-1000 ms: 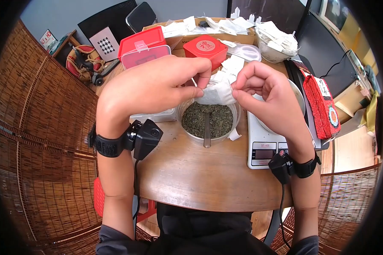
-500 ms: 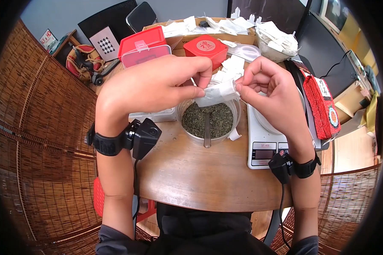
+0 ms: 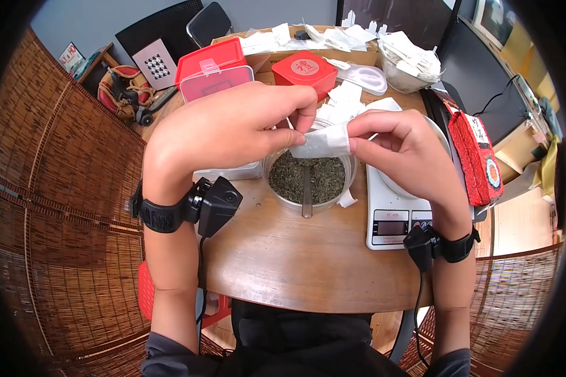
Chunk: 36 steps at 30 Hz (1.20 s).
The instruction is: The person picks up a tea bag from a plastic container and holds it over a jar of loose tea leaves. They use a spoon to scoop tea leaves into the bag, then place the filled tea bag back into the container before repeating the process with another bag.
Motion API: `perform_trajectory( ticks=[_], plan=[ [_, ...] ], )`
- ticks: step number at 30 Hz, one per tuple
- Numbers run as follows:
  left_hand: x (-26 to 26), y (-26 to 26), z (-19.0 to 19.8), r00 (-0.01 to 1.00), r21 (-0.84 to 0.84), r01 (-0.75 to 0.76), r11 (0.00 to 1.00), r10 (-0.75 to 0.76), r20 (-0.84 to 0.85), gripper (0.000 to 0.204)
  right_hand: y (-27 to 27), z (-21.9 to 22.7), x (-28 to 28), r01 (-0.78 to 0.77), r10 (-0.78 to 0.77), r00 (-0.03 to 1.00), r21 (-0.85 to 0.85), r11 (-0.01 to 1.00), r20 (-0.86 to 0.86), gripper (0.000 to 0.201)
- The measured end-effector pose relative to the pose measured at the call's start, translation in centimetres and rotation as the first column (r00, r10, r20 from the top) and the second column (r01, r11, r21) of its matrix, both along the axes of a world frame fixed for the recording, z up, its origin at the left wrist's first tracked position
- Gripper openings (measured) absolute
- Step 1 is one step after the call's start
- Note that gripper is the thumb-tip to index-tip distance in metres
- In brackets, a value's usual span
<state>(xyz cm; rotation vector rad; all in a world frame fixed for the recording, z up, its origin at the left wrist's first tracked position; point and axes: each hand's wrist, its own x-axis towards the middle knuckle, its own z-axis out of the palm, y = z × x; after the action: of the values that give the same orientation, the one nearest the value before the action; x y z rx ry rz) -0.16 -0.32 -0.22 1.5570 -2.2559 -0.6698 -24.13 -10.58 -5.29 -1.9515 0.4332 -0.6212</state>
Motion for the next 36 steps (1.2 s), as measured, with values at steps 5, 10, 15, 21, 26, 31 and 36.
perform_trajectory(
  ticks=[5,10,15,21,26,31,36],
  plan=[
    [-0.1,-0.1,0.0,1.000,0.002,0.028,1.000,-0.028,0.000,0.014,0.3,0.3,-0.1,0.080,-0.086,0.996,-0.141,0.987,-0.037,0.014],
    [0.0,-0.3,0.1,1.000,0.059,0.014,0.998,-0.015,0.021,0.017,0.6,0.4,0.2,0.095,-0.101,0.995,-0.215,0.972,-0.018,0.013],
    [0.2,-0.2,-1.0,0.999,-0.002,-0.020,1.000,0.020,-0.048,0.031,0.9,0.4,0.3,0.151,-0.130,0.987,-0.287,0.946,0.090,0.015],
    [-0.2,-0.6,-0.6,0.998,-0.054,0.033,0.998,-0.030,0.053,0.048,1.0,0.2,0.5,0.188,-0.144,0.974,-0.268,0.945,0.176,0.018],
    [0.9,-0.8,-1.2,0.998,-0.104,0.070,0.992,-0.070,0.002,0.041,0.8,0.2,0.5,0.196,-0.150,0.972,-0.263,0.945,0.182,0.018],
    [1.5,-0.1,-0.1,0.990,0.078,0.029,0.997,-0.017,-0.140,0.037,0.7,0.1,0.6,0.189,-0.146,0.972,-0.246,0.951,0.182,0.018],
    [1.3,0.3,0.8,0.974,0.124,0.015,0.992,0.014,-0.227,0.039,0.7,0.0,0.6,0.160,-0.120,0.974,-0.208,0.965,0.194,0.020]
  ],
)
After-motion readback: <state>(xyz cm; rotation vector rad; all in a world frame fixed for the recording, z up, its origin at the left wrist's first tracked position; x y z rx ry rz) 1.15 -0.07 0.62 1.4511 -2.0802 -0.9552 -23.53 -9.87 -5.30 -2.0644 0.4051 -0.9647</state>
